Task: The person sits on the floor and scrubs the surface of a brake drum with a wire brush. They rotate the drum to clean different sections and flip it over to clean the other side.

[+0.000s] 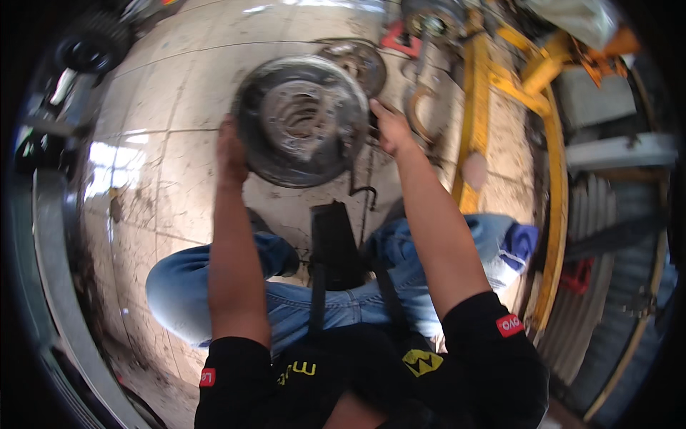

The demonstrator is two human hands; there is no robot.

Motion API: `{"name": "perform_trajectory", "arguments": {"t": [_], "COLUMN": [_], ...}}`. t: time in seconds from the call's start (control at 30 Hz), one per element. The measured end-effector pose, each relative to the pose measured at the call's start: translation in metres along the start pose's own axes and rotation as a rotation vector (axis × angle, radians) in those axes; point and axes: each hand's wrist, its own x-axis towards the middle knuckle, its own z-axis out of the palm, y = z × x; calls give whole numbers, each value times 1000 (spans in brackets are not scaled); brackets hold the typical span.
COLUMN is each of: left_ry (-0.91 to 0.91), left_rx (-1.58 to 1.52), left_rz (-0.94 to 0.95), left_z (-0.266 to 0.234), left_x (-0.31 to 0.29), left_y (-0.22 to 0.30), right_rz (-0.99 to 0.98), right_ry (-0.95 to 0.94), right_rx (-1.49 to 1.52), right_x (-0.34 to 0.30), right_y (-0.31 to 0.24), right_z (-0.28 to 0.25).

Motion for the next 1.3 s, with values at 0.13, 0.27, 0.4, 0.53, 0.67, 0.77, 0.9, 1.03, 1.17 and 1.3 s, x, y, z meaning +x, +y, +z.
{"name": "perform_trajectory", "arguments": {"t": [0.13,0.27,0.4,0.53,0.67,0.77,0.9,1.03,1.17,1.3], "left_ry": [7,-42,-93,-34,0,37,6,-5,-62,-28], "left_rx": [-66,-99,-163,-73,-122,-120,71,367,411,504], "left_rz": [-88,-100,-142,-115,-147,-204,-313,-233,-198,-172], "left_z": [27,27,27,29,15,18,36,37,22,23], "left_x": [-14,-10,-12,11,-1,-6,-10,-19,-9,-11], "left_y": [18,16,23,9,18,25,47,61,52,48], "right_rz": [-110,-18,336,373,459,394,-59,-420,-650,-751], "right_ry": [378,841,714,528,632,483,259,201,134,-43], "right_rx": [-503,-926,-1320,-1112,-1181,-1268,-1341,-1150,-1020,-1109], "right_x": [35,36,29,26,-7,-14,9,-16,-65,-79], "right_y": [10,11,39,55,11,-30,-61,-108,-133,-137], "right_z": [-87,-164,-241,-300,-216,-194,-176,-88,-8,38]}}
